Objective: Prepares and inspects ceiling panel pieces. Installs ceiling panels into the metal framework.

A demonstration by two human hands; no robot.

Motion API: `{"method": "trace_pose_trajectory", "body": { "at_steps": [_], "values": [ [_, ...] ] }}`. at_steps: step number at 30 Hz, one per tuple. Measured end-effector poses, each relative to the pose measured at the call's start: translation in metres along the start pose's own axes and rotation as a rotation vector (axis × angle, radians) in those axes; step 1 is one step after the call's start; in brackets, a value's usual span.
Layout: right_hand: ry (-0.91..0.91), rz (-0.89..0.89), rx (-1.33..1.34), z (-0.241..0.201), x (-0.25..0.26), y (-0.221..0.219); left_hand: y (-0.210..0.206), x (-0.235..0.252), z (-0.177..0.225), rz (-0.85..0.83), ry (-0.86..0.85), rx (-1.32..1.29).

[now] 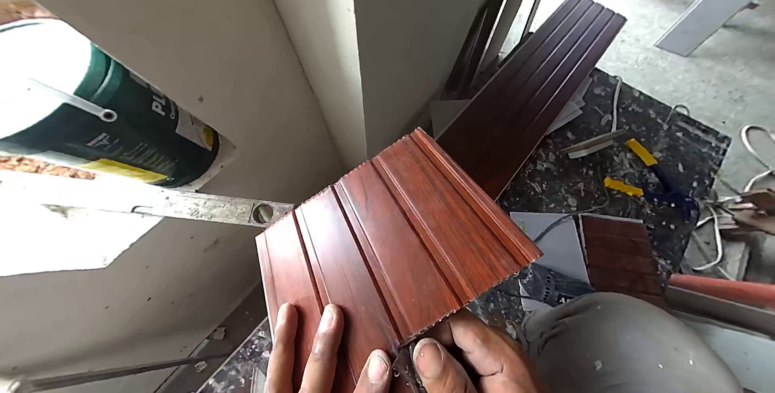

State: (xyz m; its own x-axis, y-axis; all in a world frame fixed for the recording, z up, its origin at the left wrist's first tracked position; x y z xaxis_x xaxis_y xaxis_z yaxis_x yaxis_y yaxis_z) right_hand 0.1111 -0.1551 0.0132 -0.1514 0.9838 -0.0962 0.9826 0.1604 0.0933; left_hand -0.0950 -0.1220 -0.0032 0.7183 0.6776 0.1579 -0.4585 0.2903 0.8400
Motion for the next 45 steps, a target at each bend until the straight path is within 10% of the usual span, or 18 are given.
{"method": "trace_pose_trajectory", "body": {
  "at_steps": [45],
  "values": [
    [0.169,-0.101,-0.046,0.019,-0.012,0.008,-0.003,-0.002,-0.001,-0.008,-0.003,-0.051]
  ]
}}
Point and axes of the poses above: each hand's wrist, its own x-axis towards the middle knuckle, its own y-axis out of the back of the hand, z = x × y, the point moved 1 cm from there along x, towards the middle knuckle, and after that the axes turned 14 degrees about -z, right-handed, at the moved point
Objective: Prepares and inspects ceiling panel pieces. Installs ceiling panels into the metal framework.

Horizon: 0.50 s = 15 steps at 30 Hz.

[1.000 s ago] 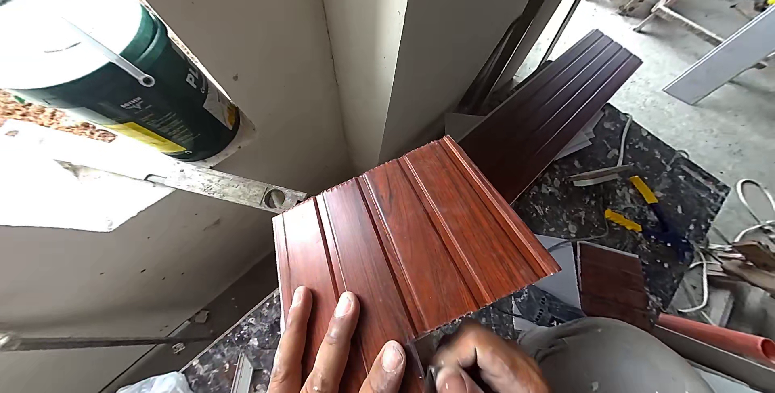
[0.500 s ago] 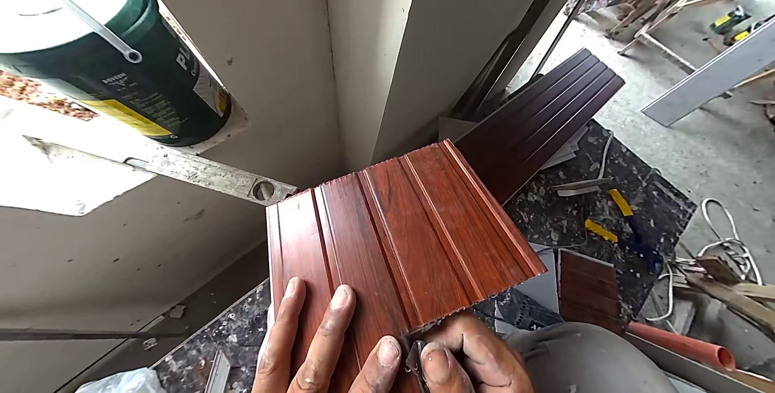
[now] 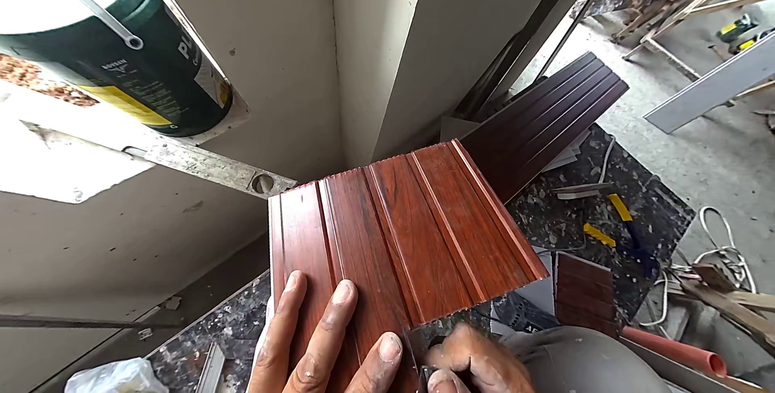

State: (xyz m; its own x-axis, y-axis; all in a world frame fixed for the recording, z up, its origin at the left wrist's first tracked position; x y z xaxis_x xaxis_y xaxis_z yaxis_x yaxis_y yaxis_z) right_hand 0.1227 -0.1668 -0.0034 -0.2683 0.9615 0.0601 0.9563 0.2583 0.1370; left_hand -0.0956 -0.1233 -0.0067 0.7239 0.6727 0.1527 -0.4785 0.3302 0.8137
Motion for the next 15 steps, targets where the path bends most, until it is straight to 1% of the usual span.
{"method": "trace_pose_trajectory", "body": {
  "at_steps": [5,7,12,15],
  "values": [
    [0.057,-0.030,0.000,0.004,-0.008,0.002,0.002,0.001,-0.001,-0.018,-0.002,0.004],
    [0.067,-0.015,0.016,0.007,-0.009,0.005,0.002,0.001,-0.001,-0.013,-0.003,0.001],
    [-0.063,0.162,-0.029,-0.003,0.008,0.000,0.000,0.002,0.002,-0.025,0.000,-0.020],
    [-0.107,0.192,-0.017,-0.007,0.009,-0.005,-0.001,0.000,0.003,-0.012,0.009,-0.025]
  ]
}}
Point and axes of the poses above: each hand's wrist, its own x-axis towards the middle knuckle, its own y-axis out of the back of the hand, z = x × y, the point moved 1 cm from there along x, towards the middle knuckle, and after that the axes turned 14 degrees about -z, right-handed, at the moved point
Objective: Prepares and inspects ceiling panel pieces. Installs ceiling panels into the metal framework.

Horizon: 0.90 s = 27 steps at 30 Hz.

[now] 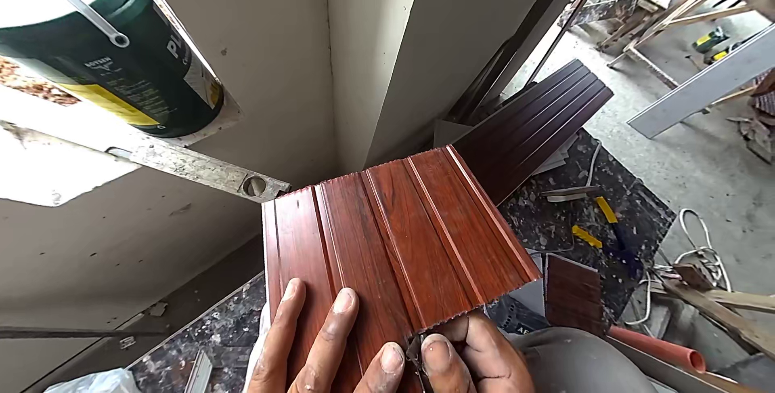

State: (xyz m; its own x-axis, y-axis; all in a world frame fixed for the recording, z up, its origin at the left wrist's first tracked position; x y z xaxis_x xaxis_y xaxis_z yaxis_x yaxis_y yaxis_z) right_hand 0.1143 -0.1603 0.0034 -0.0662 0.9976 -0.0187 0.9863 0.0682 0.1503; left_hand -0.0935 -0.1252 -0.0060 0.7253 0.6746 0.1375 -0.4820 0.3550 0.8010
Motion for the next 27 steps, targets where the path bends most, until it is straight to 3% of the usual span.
{"method": "trace_pose_trajectory", "body": {
  "at_steps": [27],
  "values": [
    [0.133,-0.128,0.000,0.015,-0.006,0.003,0.002,-0.002,-0.002,0.019,-0.012,0.017]
  ]
}}
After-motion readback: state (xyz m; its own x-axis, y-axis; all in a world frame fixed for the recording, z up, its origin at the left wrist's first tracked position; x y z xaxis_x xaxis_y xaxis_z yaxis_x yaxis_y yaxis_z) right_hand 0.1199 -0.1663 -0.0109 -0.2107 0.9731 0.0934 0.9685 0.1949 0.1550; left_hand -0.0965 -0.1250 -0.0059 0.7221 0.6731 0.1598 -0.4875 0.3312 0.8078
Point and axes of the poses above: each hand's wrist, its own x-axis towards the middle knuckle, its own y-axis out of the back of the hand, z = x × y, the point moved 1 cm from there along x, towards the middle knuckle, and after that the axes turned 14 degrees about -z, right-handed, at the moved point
